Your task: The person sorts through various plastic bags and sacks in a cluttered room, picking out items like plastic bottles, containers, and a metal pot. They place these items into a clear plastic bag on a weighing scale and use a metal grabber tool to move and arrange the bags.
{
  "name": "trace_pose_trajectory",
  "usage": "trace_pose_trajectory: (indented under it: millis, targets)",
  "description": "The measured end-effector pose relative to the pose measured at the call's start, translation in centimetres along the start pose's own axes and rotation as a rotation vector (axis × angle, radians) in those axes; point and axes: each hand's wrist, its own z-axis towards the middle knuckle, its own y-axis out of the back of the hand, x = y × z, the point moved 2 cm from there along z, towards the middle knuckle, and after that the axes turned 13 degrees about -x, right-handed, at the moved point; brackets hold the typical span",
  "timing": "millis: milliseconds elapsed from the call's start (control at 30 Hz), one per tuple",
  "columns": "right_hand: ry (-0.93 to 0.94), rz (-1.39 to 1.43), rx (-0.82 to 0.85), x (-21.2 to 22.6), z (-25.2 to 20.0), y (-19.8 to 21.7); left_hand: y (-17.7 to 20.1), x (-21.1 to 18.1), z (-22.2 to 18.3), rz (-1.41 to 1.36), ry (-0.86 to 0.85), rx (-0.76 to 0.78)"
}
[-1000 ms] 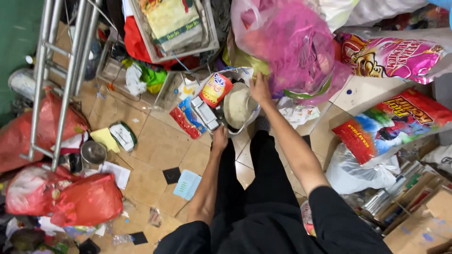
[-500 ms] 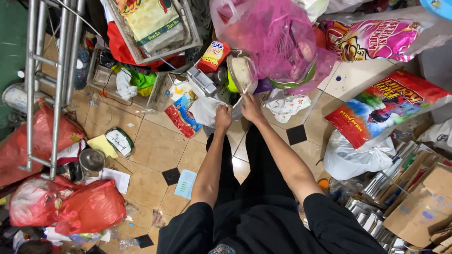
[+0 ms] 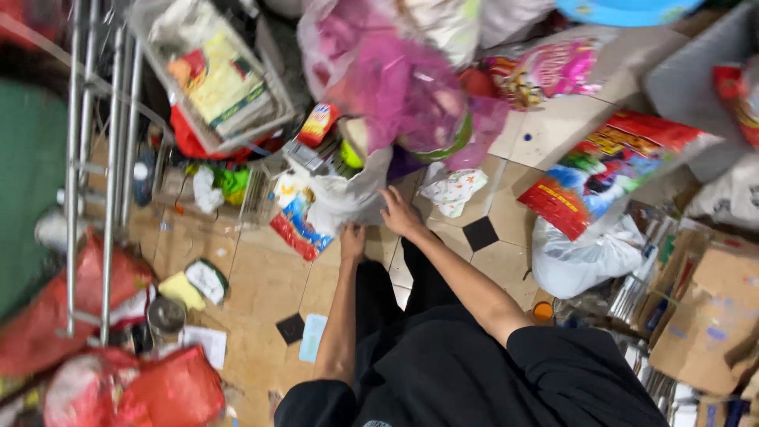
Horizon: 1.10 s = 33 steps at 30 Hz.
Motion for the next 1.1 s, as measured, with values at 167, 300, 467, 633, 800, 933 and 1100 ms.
trace_pose_trajectory:
  millis: [167, 300, 467, 633, 800, 933, 1100]
  targets:
    - [-0.097, -0.072, -0.125, 3.0, -2.8, 7.4, 0.5, -7.4, -1.7, 0.036, -0.158, 0.019]
    - [-0.207, -0.140, -0.256, 3.5, -7.6, 11.3, 0.9, -11.5, -3.8, -0.032, -0.289, 0.153]
    - [-0.356, -0.215, -0.473, 2.1, -15.0, 15.7, 1.1, -15.8, -6.9, -0.032, -0.451, 0.327]
    - [-0.555, -0.289, -0.626, -0.4, -22.3, 19.0, -2.4, -20.5, -9.1, -0.133, -0.736, 0.452]
    - [-0.718, -0.224, -0.846, -5.7, -28.4, 21.7, -7.8, -27.1, -13.0, -0.169, -0.864, 0.698]
    - [-0.827, -0.179, -0.892, -10.7, -33.0, 24.5, -14.5, -29.0, -16.4, -0.169, -0.958, 0.790]
    - [-0.993, -0.064, -0.879, -19.1, -36.9, 28.8, -24.6, -30.0, -19.9, 0.081, -1.058, 0.870]
